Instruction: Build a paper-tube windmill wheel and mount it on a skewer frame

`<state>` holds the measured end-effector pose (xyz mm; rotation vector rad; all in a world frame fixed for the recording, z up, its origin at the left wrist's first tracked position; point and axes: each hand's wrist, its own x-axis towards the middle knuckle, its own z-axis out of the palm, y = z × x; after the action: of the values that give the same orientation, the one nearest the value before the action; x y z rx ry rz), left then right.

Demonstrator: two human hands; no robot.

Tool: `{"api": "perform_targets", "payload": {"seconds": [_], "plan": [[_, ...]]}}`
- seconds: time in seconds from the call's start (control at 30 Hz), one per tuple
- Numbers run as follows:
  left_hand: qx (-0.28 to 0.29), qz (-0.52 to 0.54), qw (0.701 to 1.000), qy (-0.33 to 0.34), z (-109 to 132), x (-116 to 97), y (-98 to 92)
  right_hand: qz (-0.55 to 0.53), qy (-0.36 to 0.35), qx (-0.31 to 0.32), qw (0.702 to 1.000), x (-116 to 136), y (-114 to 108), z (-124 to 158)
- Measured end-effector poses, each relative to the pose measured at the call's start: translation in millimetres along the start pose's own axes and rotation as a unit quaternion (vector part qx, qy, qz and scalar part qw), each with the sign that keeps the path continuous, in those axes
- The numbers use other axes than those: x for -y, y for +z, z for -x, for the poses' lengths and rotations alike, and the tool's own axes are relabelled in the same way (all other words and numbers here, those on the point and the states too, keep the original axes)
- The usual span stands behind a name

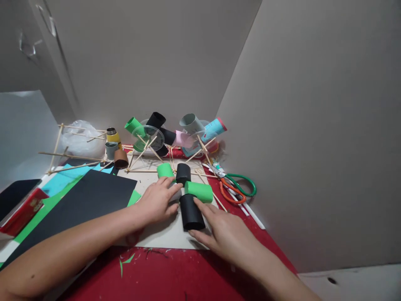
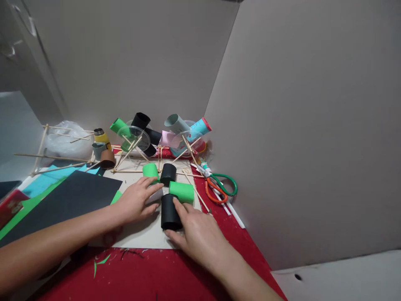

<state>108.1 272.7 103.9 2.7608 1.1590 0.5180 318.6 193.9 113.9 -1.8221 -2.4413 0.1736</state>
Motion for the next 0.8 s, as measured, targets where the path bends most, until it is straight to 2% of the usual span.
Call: {"api": "perform_targets", "payload": {"seconds": [0.13,0.43,0.7,0.8], "plan": [[0.003,-0.010,1.000,-0.019,-6,1,-3.1,0.022,0.003,-0.004,1.000,10,10,-5],[0.003,0.000,1.000,-0.007,-8,11,-4.6,0.078,0.007,-0.015,0.997,26,13,-18],[-0.040,-0.007,0.996,0.073,-8,9,2.9,0.073,0.003,-0.034,0.997,26,19,-16],[-0.039,-0.022,0.992,0.114,-10,8,6.0,0.065,0.005,-0.034,0.997,27,19,-15]]}}
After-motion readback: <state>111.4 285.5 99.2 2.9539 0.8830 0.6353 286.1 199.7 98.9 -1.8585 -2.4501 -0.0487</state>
